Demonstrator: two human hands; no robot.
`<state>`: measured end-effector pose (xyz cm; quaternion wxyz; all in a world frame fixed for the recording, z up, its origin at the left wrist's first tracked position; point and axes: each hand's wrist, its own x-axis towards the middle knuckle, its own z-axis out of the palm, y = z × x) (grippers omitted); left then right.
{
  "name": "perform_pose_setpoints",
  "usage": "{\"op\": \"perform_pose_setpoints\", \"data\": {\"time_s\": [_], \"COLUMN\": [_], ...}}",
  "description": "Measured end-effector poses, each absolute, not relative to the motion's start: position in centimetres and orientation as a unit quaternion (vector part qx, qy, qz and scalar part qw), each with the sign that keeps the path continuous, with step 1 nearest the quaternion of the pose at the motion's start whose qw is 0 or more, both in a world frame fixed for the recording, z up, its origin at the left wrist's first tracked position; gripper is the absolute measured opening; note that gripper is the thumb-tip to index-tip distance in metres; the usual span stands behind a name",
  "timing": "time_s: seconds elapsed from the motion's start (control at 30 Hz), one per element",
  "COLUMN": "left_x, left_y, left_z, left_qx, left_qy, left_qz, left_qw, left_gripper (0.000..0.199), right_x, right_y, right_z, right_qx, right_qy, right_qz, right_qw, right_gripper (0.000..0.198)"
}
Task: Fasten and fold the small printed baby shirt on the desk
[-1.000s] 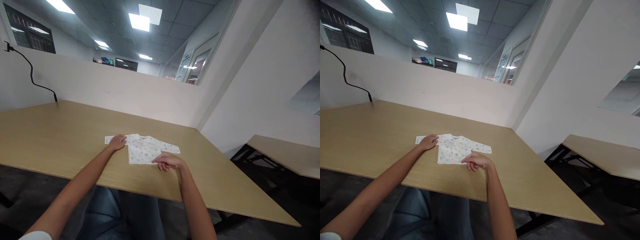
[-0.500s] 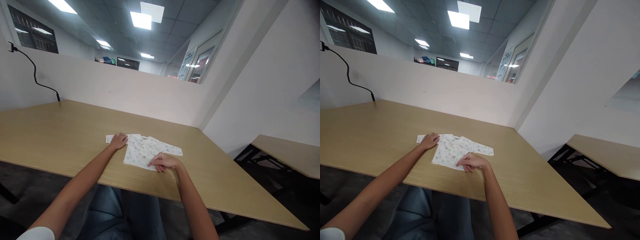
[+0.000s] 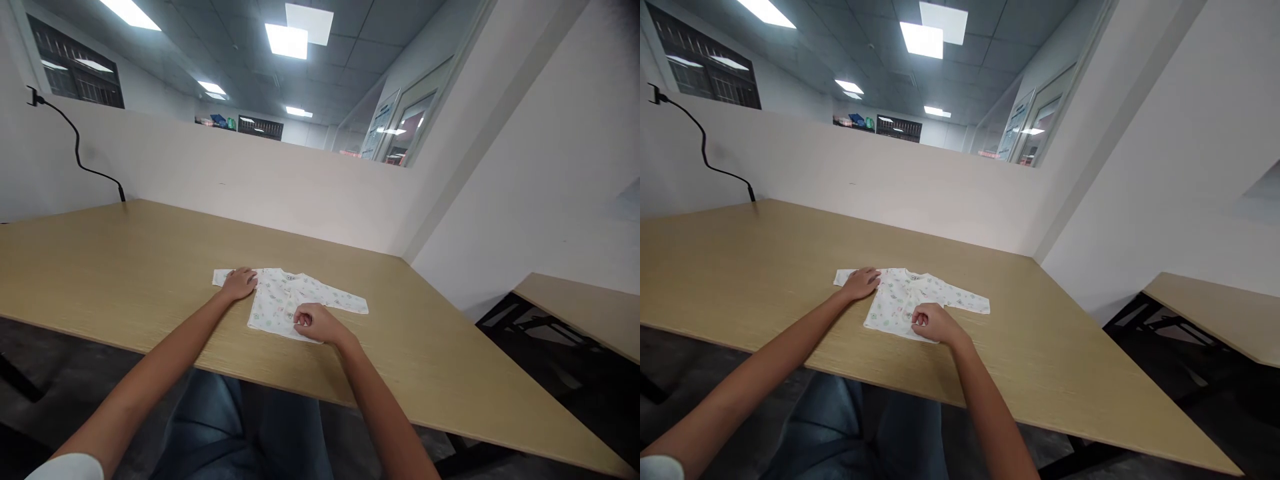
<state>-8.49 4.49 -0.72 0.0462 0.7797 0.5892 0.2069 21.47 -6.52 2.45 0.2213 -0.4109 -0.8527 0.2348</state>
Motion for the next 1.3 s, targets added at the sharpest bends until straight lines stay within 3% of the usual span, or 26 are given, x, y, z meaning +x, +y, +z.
{"op": "perform_pose_setpoints", "data": {"time_s": [0.17, 0.33, 0.4, 0.5, 0.57, 0.67, 0.73, 0.9, 1.03, 1.3], "left_x": [-8.5, -8.6, -8.5, -7.9, -7.5, -7.6, -8.3, -9.1, -5.5, -1.5], "left_y": [4.6, 4.6, 4.5, 4.1, 3.9, 3.9, 4.3, 4.5, 2.5, 1.0], "left_z": [-0.7, -0.4, -0.2, 0.2, 0.2, -0.1, -0.4, 0.8, 2.0, -1.5], "left_qx": [0.778, 0.782, 0.784, 0.774, 0.749, 0.715, 0.721, 0.740, 0.790, 0.874], "left_qy": [0.591, 0.584, 0.580, 0.600, 0.640, 0.686, 0.680, 0.651, 0.559, 0.466], "left_qz": [0.206, 0.212, 0.218, 0.202, 0.166, 0.115, 0.101, 0.163, 0.254, 0.123], "left_qw": [0.049, 0.047, 0.042, 0.028, 0.035, 0.073, 0.090, 0.037, -0.013, 0.059], "left_gripper": [0.048, 0.047, 0.046, 0.047, 0.054, 0.071, 0.075, 0.059, 0.048, 0.060], "right_x": [22.2, 24.7, 25.8, 27.4, 28.5, 30.0, 30.8, 29.8, 25.0, 20.7], "right_y": [-7.0, -6.9, -6.2, -4.4, -2.9, -1.1, -0.5, -0.2, -0.1, 0.0], "right_z": [3.9, 5.4, 5.0, 3.2, 1.6, -0.5, -1.3, -0.7, 0.4, -1.7], "right_qx": [-0.410, -0.383, -0.418, -0.539, -0.618, -0.696, -0.718, -0.718, -0.600, -0.575], "right_qy": [-0.818, -0.788, -0.778, -0.727, -0.706, -0.682, -0.669, -0.645, -0.718, -0.801], "right_qz": [0.318, 0.451, 0.405, 0.235, 0.143, 0.121, 0.109, 0.027, -0.002, 0.106], "right_qw": [0.247, 0.171, 0.237, 0.355, 0.316, 0.190, 0.159, 0.261, 0.352, 0.129], "right_gripper": [0.006, 0.028, 0.034, 0.044, 0.054, 0.065, 0.065, 0.058, 0.057, 0.072]}}
